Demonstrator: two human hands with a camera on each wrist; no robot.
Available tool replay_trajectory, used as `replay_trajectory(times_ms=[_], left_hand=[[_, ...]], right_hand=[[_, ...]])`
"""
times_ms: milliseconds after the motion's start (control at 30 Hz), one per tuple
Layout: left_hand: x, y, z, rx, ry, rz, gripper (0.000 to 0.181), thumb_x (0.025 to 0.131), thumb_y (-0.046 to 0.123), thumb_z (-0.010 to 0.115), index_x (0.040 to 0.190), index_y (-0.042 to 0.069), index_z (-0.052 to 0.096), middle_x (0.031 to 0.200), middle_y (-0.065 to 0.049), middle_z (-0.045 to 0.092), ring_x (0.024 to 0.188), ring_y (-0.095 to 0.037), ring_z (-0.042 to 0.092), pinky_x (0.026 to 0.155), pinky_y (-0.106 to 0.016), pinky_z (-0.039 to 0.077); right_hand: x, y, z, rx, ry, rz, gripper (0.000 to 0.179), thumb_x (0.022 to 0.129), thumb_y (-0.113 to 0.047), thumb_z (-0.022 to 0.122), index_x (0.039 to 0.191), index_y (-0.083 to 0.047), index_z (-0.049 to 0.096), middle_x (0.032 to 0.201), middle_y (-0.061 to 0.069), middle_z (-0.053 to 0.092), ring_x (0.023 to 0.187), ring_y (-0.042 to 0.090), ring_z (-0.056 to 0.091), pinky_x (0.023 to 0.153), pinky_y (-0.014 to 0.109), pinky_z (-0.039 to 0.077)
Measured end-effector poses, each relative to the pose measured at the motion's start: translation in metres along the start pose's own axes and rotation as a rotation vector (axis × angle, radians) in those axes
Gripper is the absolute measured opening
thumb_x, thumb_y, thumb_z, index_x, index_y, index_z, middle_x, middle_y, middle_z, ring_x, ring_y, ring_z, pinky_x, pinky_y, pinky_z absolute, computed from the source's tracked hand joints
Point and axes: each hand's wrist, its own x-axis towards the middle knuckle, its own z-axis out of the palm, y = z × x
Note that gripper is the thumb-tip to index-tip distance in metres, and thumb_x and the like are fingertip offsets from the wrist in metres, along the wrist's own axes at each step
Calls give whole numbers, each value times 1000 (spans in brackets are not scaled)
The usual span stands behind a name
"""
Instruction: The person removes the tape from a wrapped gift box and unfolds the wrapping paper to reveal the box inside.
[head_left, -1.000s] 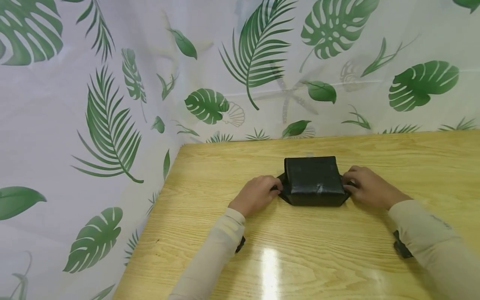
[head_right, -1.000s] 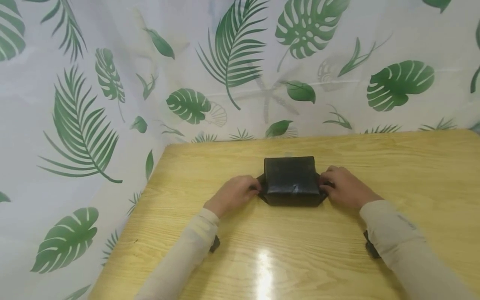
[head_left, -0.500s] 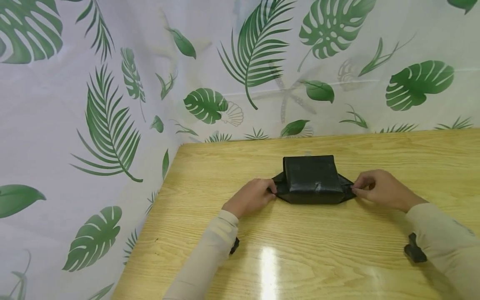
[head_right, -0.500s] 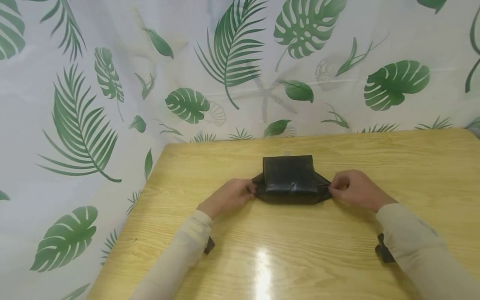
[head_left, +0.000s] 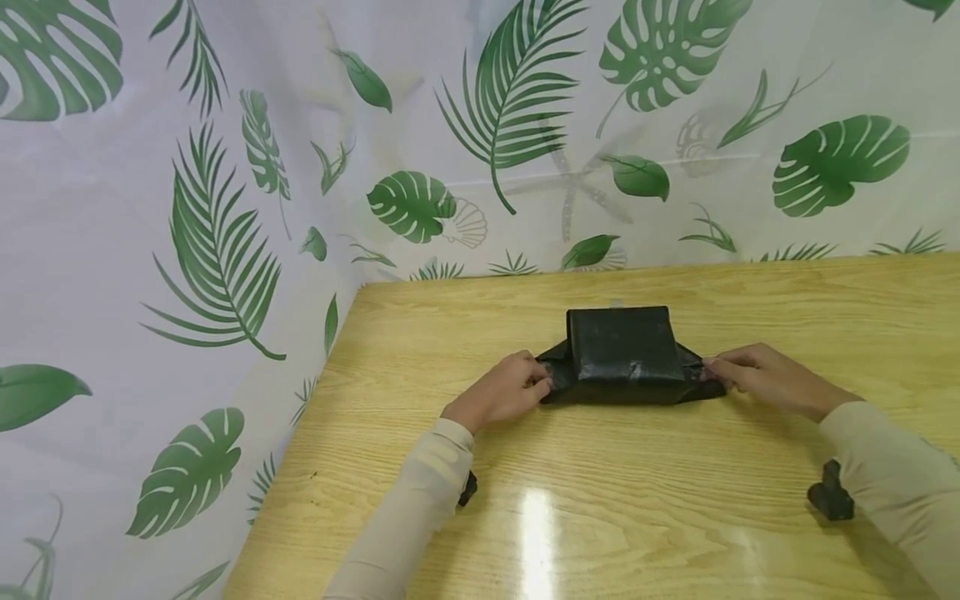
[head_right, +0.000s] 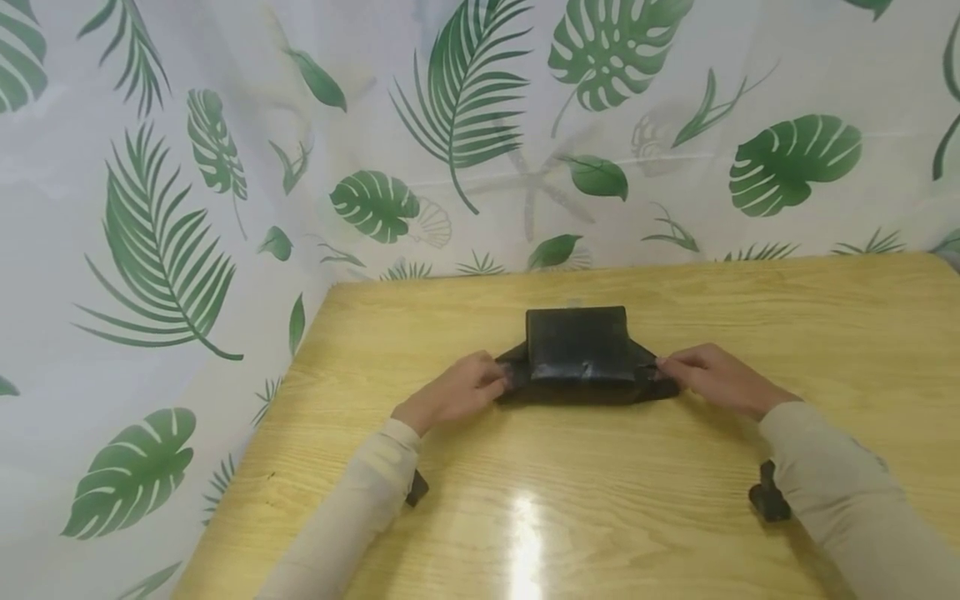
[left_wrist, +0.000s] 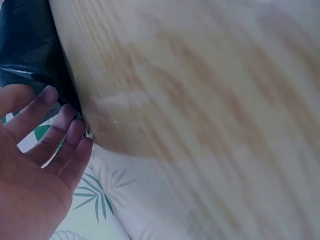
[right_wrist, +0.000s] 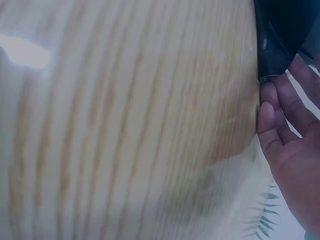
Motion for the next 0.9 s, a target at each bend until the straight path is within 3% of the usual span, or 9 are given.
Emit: replay_trajectory(times_ms=[67, 200, 333, 433, 533, 600, 667, 800, 900], left_hand=[[0, 1, 0, -19, -9, -15, 33, 109, 24, 49, 93, 11, 74, 90, 2, 63, 95, -11, 57, 87, -30, 50], [-1, 3, 1, -79, -43, -55, 28, 108, 24, 51, 122, 9, 71, 111, 0, 67, 101, -13, 62, 87, -29, 53], [-1, 5, 2, -148, -82, -76, 32, 109, 22, 48, 129, 7, 68, 122, -5, 67, 112, -15, 62, 94, -29, 52], [-1, 7, 3, -198, -115, -90, 32, 110, 20, 46, 130, 6, 67, 124, -5, 67, 114, -17, 62, 95, -30, 51], [-1, 9, 2, -231, -151, -109, 34, 110, 21, 45, 132, 6, 66, 126, -5, 66, 118, -17, 60, 98, -30, 50], [-1, 10, 2, -253, -173, -122, 35, 110, 22, 45, 133, 5, 65, 129, -5, 64, 121, -19, 59, 101, -31, 48], [-2, 11, 1, -277, -191, -135, 37, 110, 22, 43, 136, 4, 63, 133, -7, 63, 125, -20, 57, 104, -32, 47], [-2, 14, 0, -327, -217, -170, 43, 111, 25, 39, 143, 3, 56, 144, -10, 56, 134, -24, 51, 109, -36, 44], [-2, 17, 0, -317, -219, -197, 47, 111, 30, 39, 148, 5, 52, 150, -10, 50, 140, -25, 45, 113, -38, 40]], right_hand=[[0, -1, -1, -7, -16, 13, 44, 112, -25, 41, 123, 9, 67, 114, 16, 70, 94, 14, 62, 73, 31, 52], [0, -2, -2, -1, -58, 31, 36, 110, -25, 46, 110, 0, 71, 105, 8, 68, 88, 16, 61, 69, 32, 51], [1, -4, 1, 20, -91, 44, 36, 108, -26, 51, 121, 5, 66, 103, 9, 65, 86, 18, 58, 68, 33, 49], [3, -5, 4, -8, -109, 46, 46, 108, -28, 52, 131, 10, 60, 120, 26, 63, 105, 36, 62, 82, 43, 55], [3, -7, 6, -23, -136, 49, 50, 108, -29, 53, 134, 12, 58, 140, 40, 47, 131, 58, 42, 97, 59, 49], [2, -8, 7, -19, -155, 53, 51, 107, -30, 53, 135, 12, 57, 148, 42, 35, 138, 62, 24, 102, 65, 43], [1, -9, 6, -8, -174, 64, 52, 108, -31, 53, 137, 12, 55, 150, 42, 30, 139, 64, 18, 103, 66, 41], [0, -12, 4, -12, -174, 65, 54, 109, -36, 48, 135, 11, 57, 152, 45, 24, 139, 63, 22, 96, 60, 48], [0, -14, 4, -32, -160, 62, 55, 110, -35, 46, 134, 13, 57, 147, 44, 34, 134, 59, 35, 92, 56, 51]])
